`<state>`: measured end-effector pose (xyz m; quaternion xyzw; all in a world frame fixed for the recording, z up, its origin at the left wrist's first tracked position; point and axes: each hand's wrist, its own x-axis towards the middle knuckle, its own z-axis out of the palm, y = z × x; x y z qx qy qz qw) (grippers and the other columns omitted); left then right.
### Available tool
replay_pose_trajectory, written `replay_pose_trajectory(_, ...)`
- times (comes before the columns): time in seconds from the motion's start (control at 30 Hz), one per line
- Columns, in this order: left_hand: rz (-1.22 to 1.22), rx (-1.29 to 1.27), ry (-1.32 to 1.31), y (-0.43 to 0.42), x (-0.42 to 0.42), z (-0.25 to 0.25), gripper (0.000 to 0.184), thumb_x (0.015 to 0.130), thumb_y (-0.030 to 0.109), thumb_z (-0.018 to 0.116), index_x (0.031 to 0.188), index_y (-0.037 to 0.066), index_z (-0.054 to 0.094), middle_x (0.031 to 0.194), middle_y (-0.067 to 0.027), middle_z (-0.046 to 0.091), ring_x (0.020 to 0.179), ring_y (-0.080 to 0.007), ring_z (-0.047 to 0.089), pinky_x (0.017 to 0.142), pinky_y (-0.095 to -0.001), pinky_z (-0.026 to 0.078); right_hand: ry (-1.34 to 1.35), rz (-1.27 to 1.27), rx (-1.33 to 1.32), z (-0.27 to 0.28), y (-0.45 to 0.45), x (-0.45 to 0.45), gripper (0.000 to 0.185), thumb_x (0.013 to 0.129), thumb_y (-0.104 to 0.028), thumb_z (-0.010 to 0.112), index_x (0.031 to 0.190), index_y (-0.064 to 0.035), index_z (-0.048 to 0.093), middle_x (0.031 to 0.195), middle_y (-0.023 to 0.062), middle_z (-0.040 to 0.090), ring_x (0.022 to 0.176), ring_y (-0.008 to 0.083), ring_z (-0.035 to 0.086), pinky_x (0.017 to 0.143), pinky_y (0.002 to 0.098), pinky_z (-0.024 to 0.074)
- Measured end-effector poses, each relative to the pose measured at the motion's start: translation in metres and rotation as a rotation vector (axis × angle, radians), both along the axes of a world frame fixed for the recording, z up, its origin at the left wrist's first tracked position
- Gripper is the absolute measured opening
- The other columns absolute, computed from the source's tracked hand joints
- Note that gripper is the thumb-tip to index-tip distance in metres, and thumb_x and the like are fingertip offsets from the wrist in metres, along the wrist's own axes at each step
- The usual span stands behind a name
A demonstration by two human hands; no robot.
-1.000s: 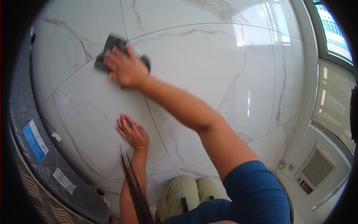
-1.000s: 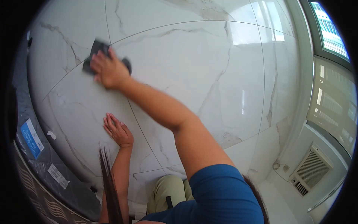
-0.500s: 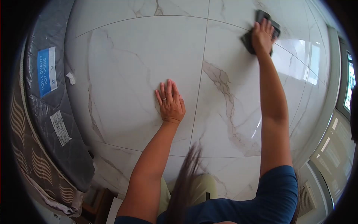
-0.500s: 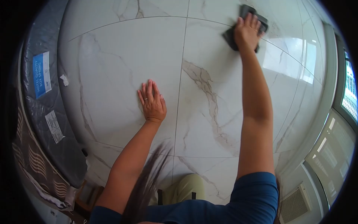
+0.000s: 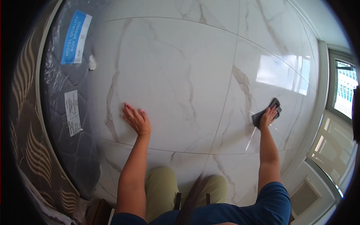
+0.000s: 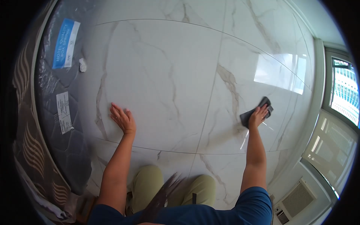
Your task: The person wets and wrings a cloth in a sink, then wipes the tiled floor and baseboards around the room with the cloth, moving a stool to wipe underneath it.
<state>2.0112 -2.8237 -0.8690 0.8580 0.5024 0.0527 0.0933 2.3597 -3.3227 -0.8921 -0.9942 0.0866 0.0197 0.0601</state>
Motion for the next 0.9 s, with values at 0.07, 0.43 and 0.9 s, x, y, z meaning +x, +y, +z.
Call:
replay_pose_trajectory(0.07,-0.130,0.079,0.128,0.019,-0.022,-0.004,0.066,0.094,0.032,0.040,0.146,-0.002,0.018,0.152,-0.0182,0.018,0.140,-0.0378,0.018,0.111,-0.0561,0.011,0.003,-0.301,-0.008,-0.013,0.036,0.064,0.065,0.096,-0.056,0.021,0.150,-0.0214,0.012,0.156,0.0073,0.012,0.144,0.0294,0.010,0.109,0.0618,0.0042)
replay_pose_trajectory(0.43,-0.121,-0.047,0.051,0.022,-0.019,0.003,0.072,0.092,0.036,0.045,0.145,-0.003,0.017,0.150,-0.0230,0.019,0.138,-0.0429,0.019,0.110,-0.0587,0.011,-0.103,1.318,0.195,0.035,0.646,-0.071,0.056,0.098,-0.040,0.027,0.144,-0.0066,0.031,0.151,0.0119,0.027,0.141,0.0295,0.022,0.113,0.0507,0.0129)
replay_pose_trajectory(0.9,0.116,0.095,-0.326,0.254,0.060,-0.010,0.050,0.087,0.015,0.054,0.135,0.008,0.046,0.129,-0.0207,0.047,0.120,-0.0372,0.045,0.099,-0.0456,0.036,-0.116,0.801,-0.037,0.020,0.328,-0.041,0.054,0.098,-0.038,0.030,0.147,-0.0171,0.026,0.154,0.0081,0.023,0.143,0.0285,0.017,0.112,0.0532,0.0102)
